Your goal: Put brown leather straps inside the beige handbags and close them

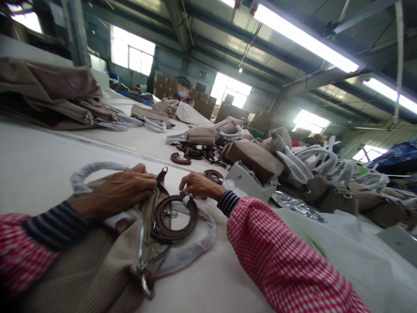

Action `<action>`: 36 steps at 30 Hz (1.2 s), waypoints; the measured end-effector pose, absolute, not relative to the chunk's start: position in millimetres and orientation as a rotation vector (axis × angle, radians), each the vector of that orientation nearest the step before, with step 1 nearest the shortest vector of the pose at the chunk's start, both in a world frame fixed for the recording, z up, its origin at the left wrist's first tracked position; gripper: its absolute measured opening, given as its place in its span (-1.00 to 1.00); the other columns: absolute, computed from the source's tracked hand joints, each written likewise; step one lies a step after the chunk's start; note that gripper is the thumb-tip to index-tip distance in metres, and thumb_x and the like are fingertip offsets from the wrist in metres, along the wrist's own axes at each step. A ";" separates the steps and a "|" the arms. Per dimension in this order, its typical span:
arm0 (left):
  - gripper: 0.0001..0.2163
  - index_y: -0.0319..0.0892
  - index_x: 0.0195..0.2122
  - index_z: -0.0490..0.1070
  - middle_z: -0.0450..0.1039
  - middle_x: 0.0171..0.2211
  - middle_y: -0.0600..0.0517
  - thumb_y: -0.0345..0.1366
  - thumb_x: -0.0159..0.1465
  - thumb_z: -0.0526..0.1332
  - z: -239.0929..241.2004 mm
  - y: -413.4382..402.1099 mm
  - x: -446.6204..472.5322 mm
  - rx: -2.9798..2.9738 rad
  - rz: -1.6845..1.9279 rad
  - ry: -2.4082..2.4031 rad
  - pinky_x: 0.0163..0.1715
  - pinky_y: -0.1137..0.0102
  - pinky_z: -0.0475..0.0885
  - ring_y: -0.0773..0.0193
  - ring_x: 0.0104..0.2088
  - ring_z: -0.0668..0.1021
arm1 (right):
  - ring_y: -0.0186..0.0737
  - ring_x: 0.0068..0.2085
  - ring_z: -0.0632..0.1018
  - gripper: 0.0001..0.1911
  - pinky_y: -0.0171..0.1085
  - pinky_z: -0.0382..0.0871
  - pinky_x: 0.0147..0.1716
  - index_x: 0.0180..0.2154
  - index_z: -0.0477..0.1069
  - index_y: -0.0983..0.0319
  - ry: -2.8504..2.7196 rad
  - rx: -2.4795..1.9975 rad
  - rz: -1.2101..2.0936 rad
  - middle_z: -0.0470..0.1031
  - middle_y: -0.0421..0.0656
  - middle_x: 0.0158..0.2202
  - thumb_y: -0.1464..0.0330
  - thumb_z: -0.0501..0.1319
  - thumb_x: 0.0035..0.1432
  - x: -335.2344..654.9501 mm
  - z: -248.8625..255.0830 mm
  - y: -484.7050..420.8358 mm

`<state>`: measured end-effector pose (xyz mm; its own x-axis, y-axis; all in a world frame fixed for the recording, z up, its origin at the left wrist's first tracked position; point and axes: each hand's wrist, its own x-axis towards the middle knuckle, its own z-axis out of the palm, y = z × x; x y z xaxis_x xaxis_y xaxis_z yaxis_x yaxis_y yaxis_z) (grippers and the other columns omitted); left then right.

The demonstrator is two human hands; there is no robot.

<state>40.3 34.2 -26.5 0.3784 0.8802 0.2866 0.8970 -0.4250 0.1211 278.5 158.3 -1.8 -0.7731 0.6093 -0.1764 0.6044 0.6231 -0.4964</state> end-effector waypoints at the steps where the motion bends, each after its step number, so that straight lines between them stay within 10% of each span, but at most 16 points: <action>1: -0.76 -0.15 -0.40 0.43 0.54 -0.29 -0.03 -0.40 0.45 0.13 -27.1 34.7 40.0 -2.564 -0.471 -1.657 -0.15 0.22 0.33 0.10 -0.19 0.48 | -0.42 -0.50 0.35 -0.71 -0.42 0.17 -0.47 -0.18 0.63 0.37 -2.854 -1.031 0.862 0.40 -0.30 -0.53 0.60 0.21 0.08 276.7 -0.9 158.8; 36: -0.77 -0.13 -0.26 0.58 0.63 -0.22 -0.01 -0.24 0.39 0.13 -22.2 39.4 27.4 -2.613 -0.840 -1.874 -0.08 0.27 0.34 0.12 -0.15 0.53 | -0.34 -0.46 0.41 -0.88 -0.34 0.20 -0.40 -0.36 0.55 0.28 -2.507 -0.962 0.539 0.46 -0.23 -0.51 0.40 0.27 0.21 293.0 35.2 78.7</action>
<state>27.4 39.4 -22.2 0.2428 0.9250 0.2923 0.8334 -0.3531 0.4251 293.0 78.7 35.2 -0.6832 0.6945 0.2257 0.5404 0.6887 -0.4834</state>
